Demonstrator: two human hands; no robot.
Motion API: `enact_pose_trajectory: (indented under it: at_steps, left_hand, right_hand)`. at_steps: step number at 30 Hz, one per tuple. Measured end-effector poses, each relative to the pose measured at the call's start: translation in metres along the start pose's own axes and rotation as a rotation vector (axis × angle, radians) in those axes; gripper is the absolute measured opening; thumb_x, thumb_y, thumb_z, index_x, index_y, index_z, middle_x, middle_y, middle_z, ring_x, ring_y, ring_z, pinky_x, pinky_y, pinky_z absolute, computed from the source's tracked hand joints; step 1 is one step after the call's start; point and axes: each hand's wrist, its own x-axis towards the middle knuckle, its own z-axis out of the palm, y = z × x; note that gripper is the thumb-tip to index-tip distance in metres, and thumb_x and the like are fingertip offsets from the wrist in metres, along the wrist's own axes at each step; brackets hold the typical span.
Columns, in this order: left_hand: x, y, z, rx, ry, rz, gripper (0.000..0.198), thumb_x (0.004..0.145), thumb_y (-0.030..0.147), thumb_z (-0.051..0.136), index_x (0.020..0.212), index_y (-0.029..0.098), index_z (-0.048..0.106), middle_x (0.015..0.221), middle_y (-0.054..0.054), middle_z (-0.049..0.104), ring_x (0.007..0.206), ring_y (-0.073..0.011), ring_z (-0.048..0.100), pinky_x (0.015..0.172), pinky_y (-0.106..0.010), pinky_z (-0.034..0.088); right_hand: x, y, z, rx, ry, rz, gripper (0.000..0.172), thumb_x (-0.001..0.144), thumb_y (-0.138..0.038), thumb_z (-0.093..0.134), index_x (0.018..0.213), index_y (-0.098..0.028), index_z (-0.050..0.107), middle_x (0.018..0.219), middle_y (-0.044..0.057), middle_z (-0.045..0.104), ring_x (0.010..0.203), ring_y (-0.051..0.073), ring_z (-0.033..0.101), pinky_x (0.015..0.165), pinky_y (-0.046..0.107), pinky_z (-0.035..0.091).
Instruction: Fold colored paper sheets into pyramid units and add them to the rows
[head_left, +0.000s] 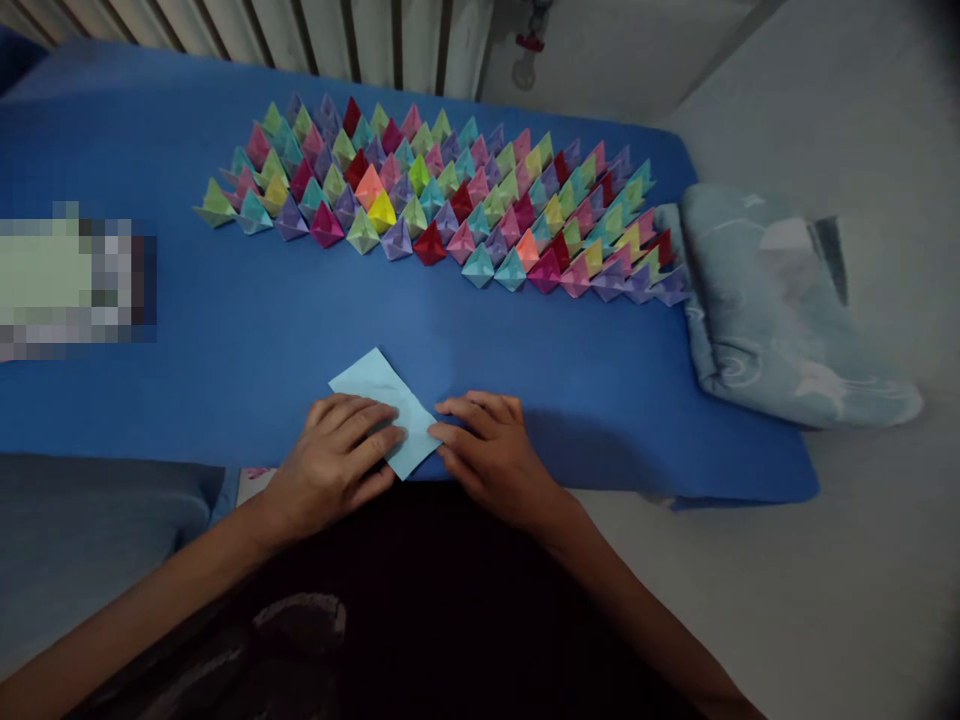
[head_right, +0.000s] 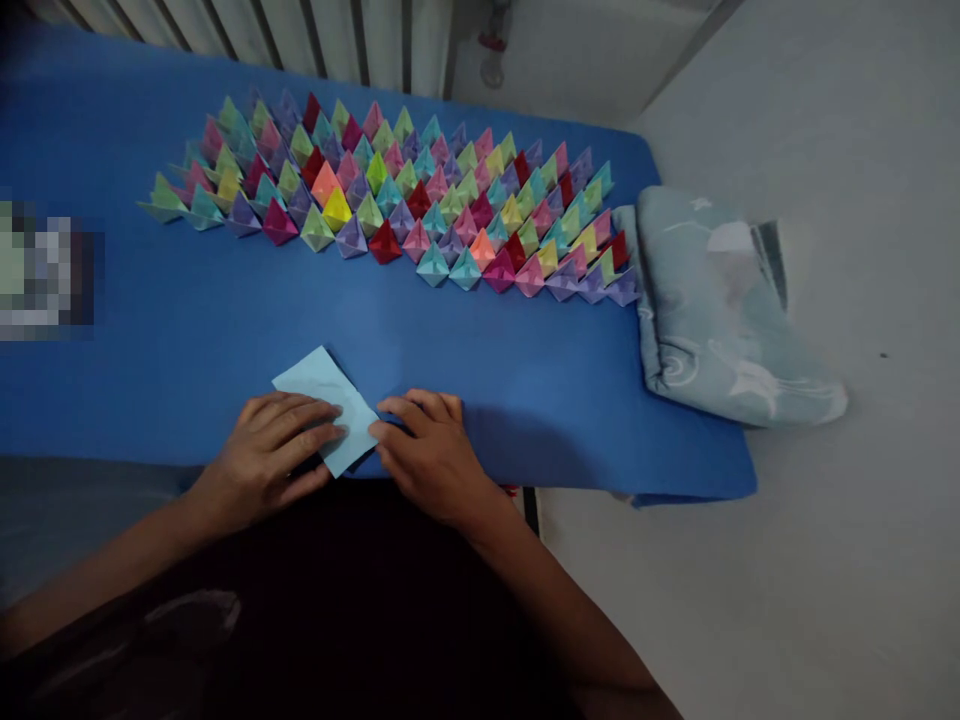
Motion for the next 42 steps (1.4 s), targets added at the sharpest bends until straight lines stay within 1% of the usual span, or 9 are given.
enact_pose_trajectory:
  at_steps: [5, 8, 10, 13, 17, 20, 29, 36, 42]
  left_hand:
    - [-0.006, 0.002, -0.001, -0.002, 0.02, -0.009, 0.02, 0.093, 0.022, 0.056, 0.112, 0.019, 0.064, 0.117, -0.011, 0.07, 0.109, -0.0279, 0.062, 0.093, -0.046, 0.043]
    - [-0.007, 0.002, -0.001, -0.028, 0.031, -0.018, 0.019, 0.092, 0.021, 0.057, 0.11, 0.019, 0.065, 0.114, -0.01, 0.071, 0.107, -0.0265, 0.063, 0.094, -0.045, 0.044]
    - [-0.007, 0.002, -0.002, -0.043, 0.041, -0.043, 0.017, 0.092, 0.02, 0.058, 0.107, 0.019, 0.066, 0.112, -0.009, 0.072, 0.105, -0.0256, 0.064, 0.094, -0.044, 0.044]
    - [-0.009, 0.0, -0.002, -0.071, 0.062, -0.09, 0.016, 0.092, 0.02, 0.058, 0.105, 0.02, 0.067, 0.109, -0.008, 0.072, 0.102, -0.0246, 0.064, 0.092, -0.043, 0.045]
    - [-0.008, -0.003, 0.0, -0.104, 0.087, -0.157, 0.013, 0.094, 0.023, 0.056, 0.101, 0.019, 0.067, 0.105, -0.007, 0.072, 0.096, -0.0224, 0.065, 0.085, -0.04, 0.046]
    - [-0.006, -0.004, 0.001, -0.118, 0.084, -0.198, 0.012, 0.095, 0.024, 0.056, 0.096, 0.019, 0.067, 0.105, -0.008, 0.071, 0.097, -0.0233, 0.064, 0.083, -0.039, 0.046]
    - [0.001, -0.002, 0.001, -0.189, 0.05, -0.38, 0.022, 0.096, 0.036, 0.053, 0.087, 0.022, 0.067, 0.106, -0.007, 0.068, 0.103, -0.0262, 0.061, 0.086, -0.046, 0.05]
    - [0.0, -0.005, 0.003, -0.154, 0.05, -0.359, 0.021, 0.096, 0.036, 0.054, 0.084, 0.02, 0.063, 0.11, -0.009, 0.065, 0.104, -0.0271, 0.059, 0.087, -0.047, 0.049]
    - [0.0, -0.006, 0.005, -0.093, 0.04, -0.354, 0.022, 0.096, 0.037, 0.055, 0.083, 0.02, 0.061, 0.11, -0.009, 0.065, 0.103, -0.0274, 0.06, 0.085, -0.046, 0.048]
  right_hand:
    - [0.005, -0.003, 0.005, 0.012, -0.025, -0.045, 0.024, 0.093, -0.023, 0.057, 0.117, -0.027, 0.062, 0.129, 0.006, 0.061, 0.118, 0.025, 0.047, 0.096, 0.041, 0.034]
    - [0.007, -0.004, 0.008, 0.031, -0.006, -0.063, 0.018, 0.093, -0.018, 0.055, 0.105, -0.025, 0.066, 0.117, 0.004, 0.066, 0.109, 0.022, 0.052, 0.092, 0.039, 0.035]
    - [0.005, -0.003, 0.009, 0.068, 0.025, -0.009, 0.016, 0.094, -0.018, 0.053, 0.098, -0.024, 0.067, 0.107, 0.003, 0.068, 0.101, 0.02, 0.055, 0.09, 0.038, 0.035]
    - [0.001, -0.003, 0.007, 0.129, 0.05, 0.091, 0.017, 0.096, -0.02, 0.051, 0.095, -0.023, 0.068, 0.102, 0.004, 0.069, 0.095, 0.019, 0.058, 0.087, 0.038, 0.037]
    - [-0.002, -0.005, 0.004, 0.164, 0.08, 0.166, 0.018, 0.097, -0.024, 0.052, 0.091, -0.022, 0.069, 0.104, 0.005, 0.07, 0.098, 0.021, 0.06, 0.088, 0.039, 0.038]
    - [0.0, -0.006, 0.004, 0.176, 0.093, 0.215, 0.016, 0.096, -0.024, 0.053, 0.088, -0.021, 0.068, 0.105, 0.006, 0.07, 0.099, 0.021, 0.061, 0.089, 0.039, 0.038]
    - [0.005, -0.01, 0.006, 0.188, 0.075, 0.339, 0.014, 0.093, -0.024, 0.057, 0.081, -0.02, 0.064, 0.11, 0.006, 0.069, 0.102, 0.022, 0.059, 0.088, 0.039, 0.039]
    - [0.008, -0.011, 0.007, 0.197, 0.11, 0.37, 0.016, 0.091, -0.022, 0.058, 0.076, -0.021, 0.062, 0.11, 0.006, 0.07, 0.101, 0.023, 0.06, 0.088, 0.04, 0.039]
    - [0.009, -0.012, 0.006, 0.204, 0.086, 0.394, 0.017, 0.091, -0.022, 0.056, 0.075, -0.021, 0.061, 0.111, 0.006, 0.069, 0.103, 0.024, 0.059, 0.089, 0.041, 0.039]
